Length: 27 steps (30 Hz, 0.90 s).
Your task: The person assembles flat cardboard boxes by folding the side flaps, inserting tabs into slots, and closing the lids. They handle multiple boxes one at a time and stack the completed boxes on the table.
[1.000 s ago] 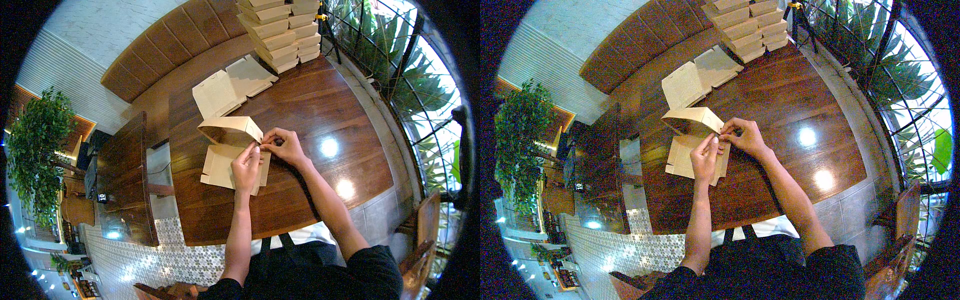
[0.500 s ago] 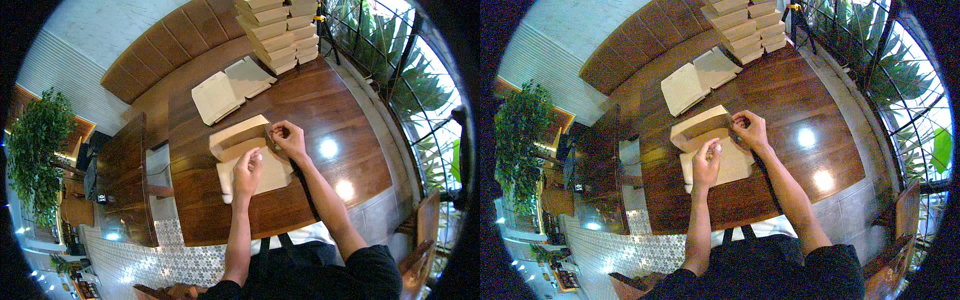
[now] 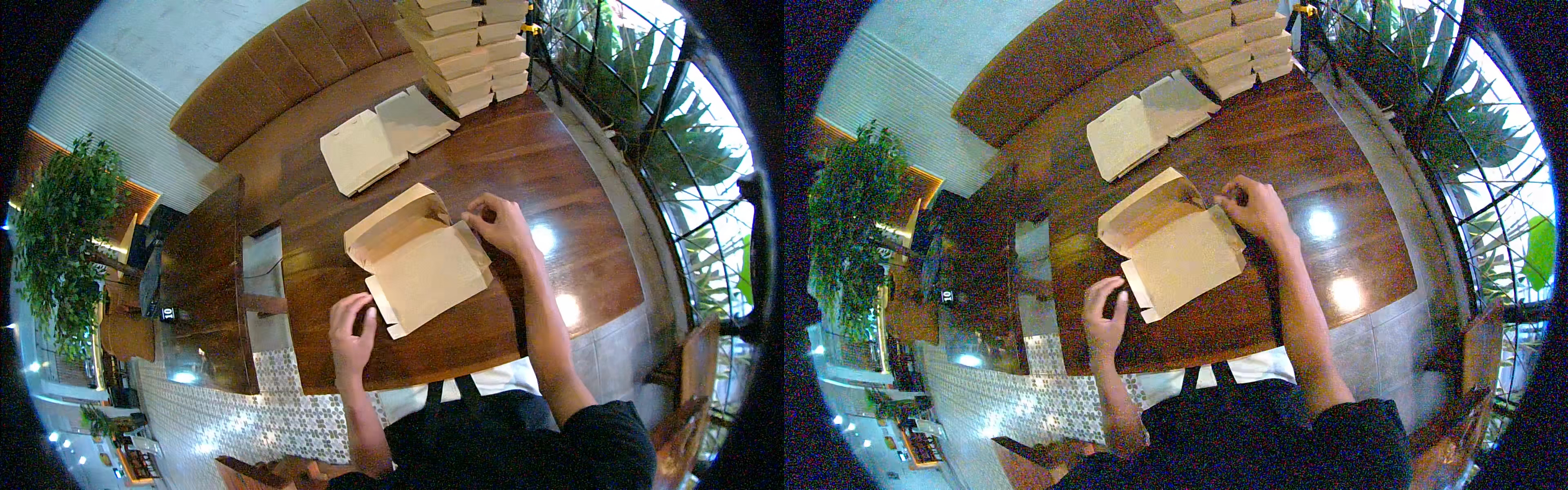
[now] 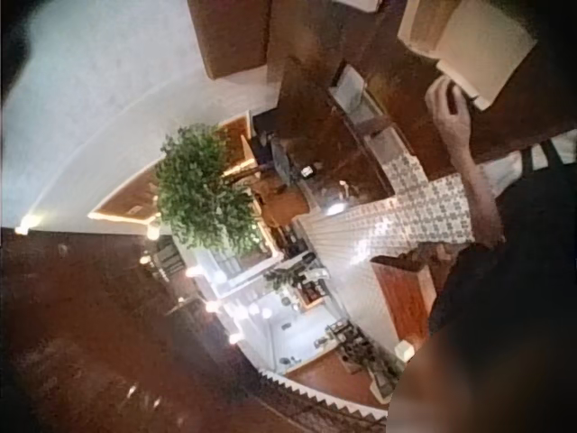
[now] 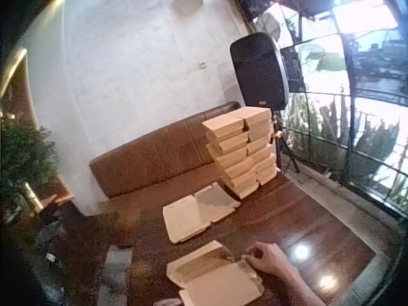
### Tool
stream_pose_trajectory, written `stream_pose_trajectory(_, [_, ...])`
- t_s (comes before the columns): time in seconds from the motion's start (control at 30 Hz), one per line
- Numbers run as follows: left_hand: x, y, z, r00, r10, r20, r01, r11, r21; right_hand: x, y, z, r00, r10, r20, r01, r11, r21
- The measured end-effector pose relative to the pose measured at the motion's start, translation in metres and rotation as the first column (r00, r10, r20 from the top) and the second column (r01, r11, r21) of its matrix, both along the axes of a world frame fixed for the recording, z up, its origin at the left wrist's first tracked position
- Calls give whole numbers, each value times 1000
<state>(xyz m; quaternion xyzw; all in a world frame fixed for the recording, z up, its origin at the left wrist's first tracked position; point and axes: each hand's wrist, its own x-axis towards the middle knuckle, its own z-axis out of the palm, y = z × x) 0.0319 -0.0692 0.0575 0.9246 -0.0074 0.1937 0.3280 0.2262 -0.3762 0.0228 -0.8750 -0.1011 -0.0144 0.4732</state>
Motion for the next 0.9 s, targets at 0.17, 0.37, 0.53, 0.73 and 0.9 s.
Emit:
stream_pose_trajectory(0.17, [26, 24, 15, 993, 121, -17, -122, 989, -79, -10, -2, 2, 991, 127, -45, -130, 988, -81])
stream_pose_trajectory(0.37, [124, 20, 18, 999, 25, -29, -21, 988, 154, 7, 5, -23, 985, 162, -54, -145, 959, 242])
stream_pose_trajectory(0.53, [138, 49, 19, 974, 228, -8, -225, 966, 126, 16, -8, -38, 997, -64, -42, 76, 793, 605])
stream_pose_trajectory(0.73, [59, 75, 28, 761, 68, -645, -96, 995, -9, 31, -18, -48, 966, -207, -154, 248, 579, 777])
stream_pose_trajectory(0.9, [18, 69, 39, 481, -483, -732, 104, 860, -499, 32, -10, -50, 973, -211, -94, 210, 634, 744])
